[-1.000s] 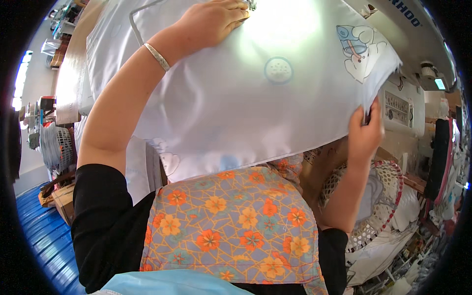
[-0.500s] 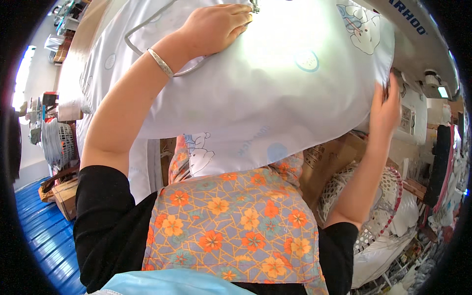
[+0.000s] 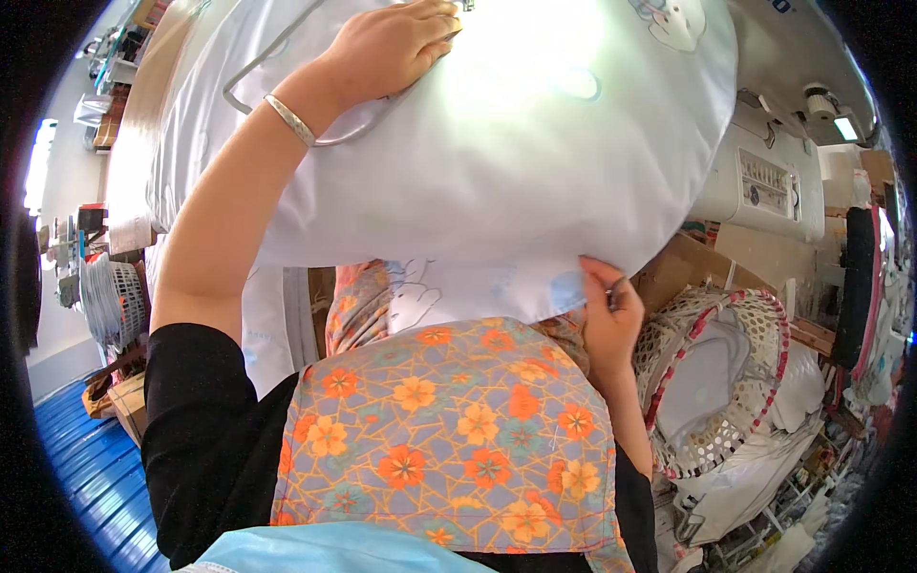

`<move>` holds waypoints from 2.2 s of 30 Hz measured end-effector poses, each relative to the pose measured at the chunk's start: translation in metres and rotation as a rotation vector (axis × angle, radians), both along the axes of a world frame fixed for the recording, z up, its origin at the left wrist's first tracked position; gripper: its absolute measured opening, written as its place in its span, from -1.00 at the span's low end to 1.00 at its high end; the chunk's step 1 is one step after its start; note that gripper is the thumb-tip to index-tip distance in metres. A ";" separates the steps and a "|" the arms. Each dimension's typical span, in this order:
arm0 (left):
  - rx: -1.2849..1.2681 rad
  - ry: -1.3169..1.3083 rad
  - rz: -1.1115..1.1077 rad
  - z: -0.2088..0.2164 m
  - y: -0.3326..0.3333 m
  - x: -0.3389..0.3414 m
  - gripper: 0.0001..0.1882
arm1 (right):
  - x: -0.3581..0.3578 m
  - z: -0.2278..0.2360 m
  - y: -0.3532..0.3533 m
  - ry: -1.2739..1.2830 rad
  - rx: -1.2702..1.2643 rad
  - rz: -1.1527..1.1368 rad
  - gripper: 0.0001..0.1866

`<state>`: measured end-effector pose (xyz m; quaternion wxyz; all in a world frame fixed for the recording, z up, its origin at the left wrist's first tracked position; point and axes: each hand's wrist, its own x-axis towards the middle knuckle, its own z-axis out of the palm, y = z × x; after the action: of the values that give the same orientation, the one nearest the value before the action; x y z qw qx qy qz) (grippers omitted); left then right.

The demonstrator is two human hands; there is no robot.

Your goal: Sewing decorative pockets onto fabric panels using an industrial sewing machine.

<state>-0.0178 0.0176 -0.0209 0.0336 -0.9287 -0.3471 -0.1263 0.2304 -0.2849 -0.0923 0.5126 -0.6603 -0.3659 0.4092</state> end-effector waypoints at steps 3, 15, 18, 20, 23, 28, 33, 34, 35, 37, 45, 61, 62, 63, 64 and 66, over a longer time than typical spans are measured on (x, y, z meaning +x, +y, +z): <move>-0.035 0.020 0.038 0.004 -0.005 0.007 -0.68 | 0.023 0.007 0.007 -0.022 0.068 -0.055 -0.82; 0.041 -0.090 0.046 0.002 -0.015 0.013 -0.69 | 0.109 0.064 0.083 -0.385 0.044 -0.132 -0.71; 0.101 -0.122 -0.009 -0.005 -0.016 0.009 -0.70 | 0.103 0.057 0.072 -0.484 0.064 -0.069 -0.66; 0.100 -0.147 -0.022 -0.007 -0.020 0.008 -0.71 | 0.095 0.043 0.051 -0.601 0.088 0.003 -0.64; 0.092 -0.186 -0.046 -0.006 -0.021 0.008 -0.71 | 0.101 0.027 0.030 -0.632 0.026 -0.017 -0.63; 0.127 -0.216 -0.037 -0.010 -0.021 0.008 -0.71 | 0.103 0.029 0.042 -0.459 0.012 -0.135 -0.67; 0.028 -0.135 0.005 -0.007 -0.024 0.013 -0.65 | 0.101 0.031 0.048 -0.498 0.068 -0.204 -0.72; 0.030 -0.135 0.005 -0.007 -0.023 0.012 -0.65 | 0.103 0.029 0.048 -0.498 0.070 -0.205 -0.72; 0.033 -0.148 -0.001 -0.008 -0.021 0.012 -0.64 | 0.109 0.025 0.048 -0.458 0.089 -0.236 -0.69; 0.040 -0.159 -0.005 -0.009 -0.020 0.010 -0.63 | 0.108 0.023 0.048 -0.415 0.113 -0.265 -0.66; 0.061 -0.185 -0.060 -0.007 -0.032 0.011 -0.63 | 0.111 -0.046 -0.013 0.019 -0.338 -0.240 -0.70; 0.048 -0.272 -0.032 -0.015 -0.049 0.013 -0.72 | 0.033 -0.071 -0.039 0.983 -0.012 -0.163 -0.78; 0.046 -0.267 -0.042 -0.015 -0.048 0.014 -0.74 | 0.028 -0.074 -0.041 1.003 -0.018 -0.276 -0.83; 0.043 -0.262 -0.052 -0.014 -0.047 0.014 -0.75 | 0.026 -0.076 -0.042 1.021 -0.023 -0.390 -0.88; 0.044 -0.258 -0.056 -0.015 -0.045 0.012 -0.75 | 0.024 -0.073 -0.040 1.025 -0.021 -0.393 -0.88; 0.078 -0.266 -0.051 -0.017 -0.042 0.009 -0.75 | 0.022 -0.062 -0.036 0.709 -0.033 -0.368 -0.95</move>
<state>-0.0086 -0.0243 -0.0382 0.0200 -0.9103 -0.3196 -0.2624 0.2525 -0.3205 -0.1548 0.6611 -0.5410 -0.0353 0.5186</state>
